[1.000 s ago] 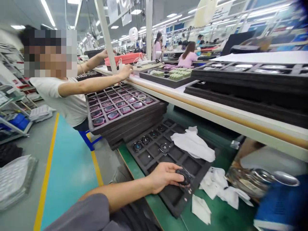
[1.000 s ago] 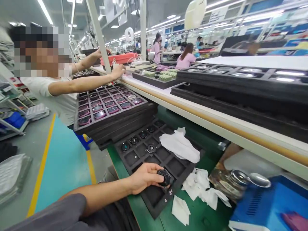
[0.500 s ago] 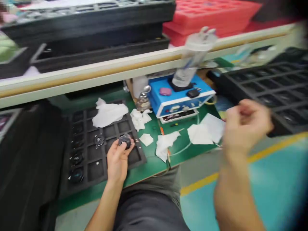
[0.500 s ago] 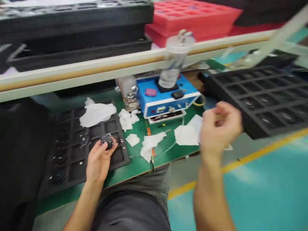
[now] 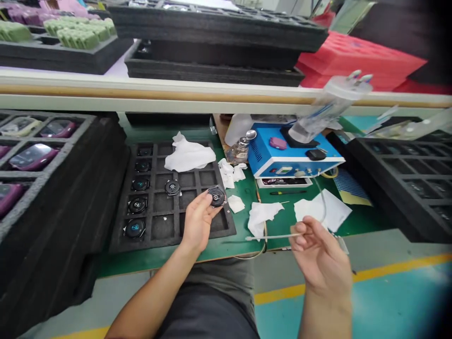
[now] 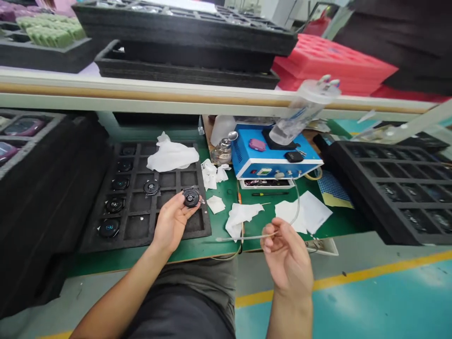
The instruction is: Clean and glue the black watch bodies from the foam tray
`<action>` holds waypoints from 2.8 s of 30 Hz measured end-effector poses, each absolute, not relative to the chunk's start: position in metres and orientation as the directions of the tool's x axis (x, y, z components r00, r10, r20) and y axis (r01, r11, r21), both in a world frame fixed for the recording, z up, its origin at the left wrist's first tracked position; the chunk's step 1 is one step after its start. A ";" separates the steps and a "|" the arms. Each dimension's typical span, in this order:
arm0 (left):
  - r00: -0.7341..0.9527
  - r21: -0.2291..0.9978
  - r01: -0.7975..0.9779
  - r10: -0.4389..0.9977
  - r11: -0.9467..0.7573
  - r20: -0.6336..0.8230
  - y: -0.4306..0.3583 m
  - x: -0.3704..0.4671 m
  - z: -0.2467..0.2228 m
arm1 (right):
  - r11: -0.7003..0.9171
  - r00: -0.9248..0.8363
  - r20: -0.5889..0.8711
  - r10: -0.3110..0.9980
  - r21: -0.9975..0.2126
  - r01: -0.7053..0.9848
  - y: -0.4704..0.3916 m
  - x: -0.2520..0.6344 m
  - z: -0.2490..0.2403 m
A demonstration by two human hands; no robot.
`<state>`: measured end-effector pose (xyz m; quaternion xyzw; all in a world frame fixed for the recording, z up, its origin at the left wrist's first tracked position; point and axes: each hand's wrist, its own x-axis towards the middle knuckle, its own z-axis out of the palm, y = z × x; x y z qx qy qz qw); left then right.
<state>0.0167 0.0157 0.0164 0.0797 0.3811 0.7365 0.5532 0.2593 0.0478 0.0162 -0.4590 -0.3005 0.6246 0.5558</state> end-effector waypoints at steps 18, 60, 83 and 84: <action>-0.129 0.565 -0.823 0.950 0.057 -0.284 0.028 0.050 0.012 | 0.479 0.276 0.466 0.841 -0.878 0.023 0.072 0.168 -0.002; -0.061 0.579 -0.808 0.964 0.106 -0.261 0.031 0.050 0.009 | 0.705 0.106 0.703 0.703 -0.709 0.029 0.101 0.165 -0.029; -0.071 0.568 -0.817 0.959 0.101 -0.273 0.030 0.051 0.009 | 0.702 0.122 0.705 0.699 -0.709 0.069 0.101 0.164 -0.027; -0.070 0.568 -0.817 0.961 0.100 -0.269 0.030 0.051 0.008 | 0.700 0.120 0.703 0.701 -0.710 0.075 0.101 0.164 -0.027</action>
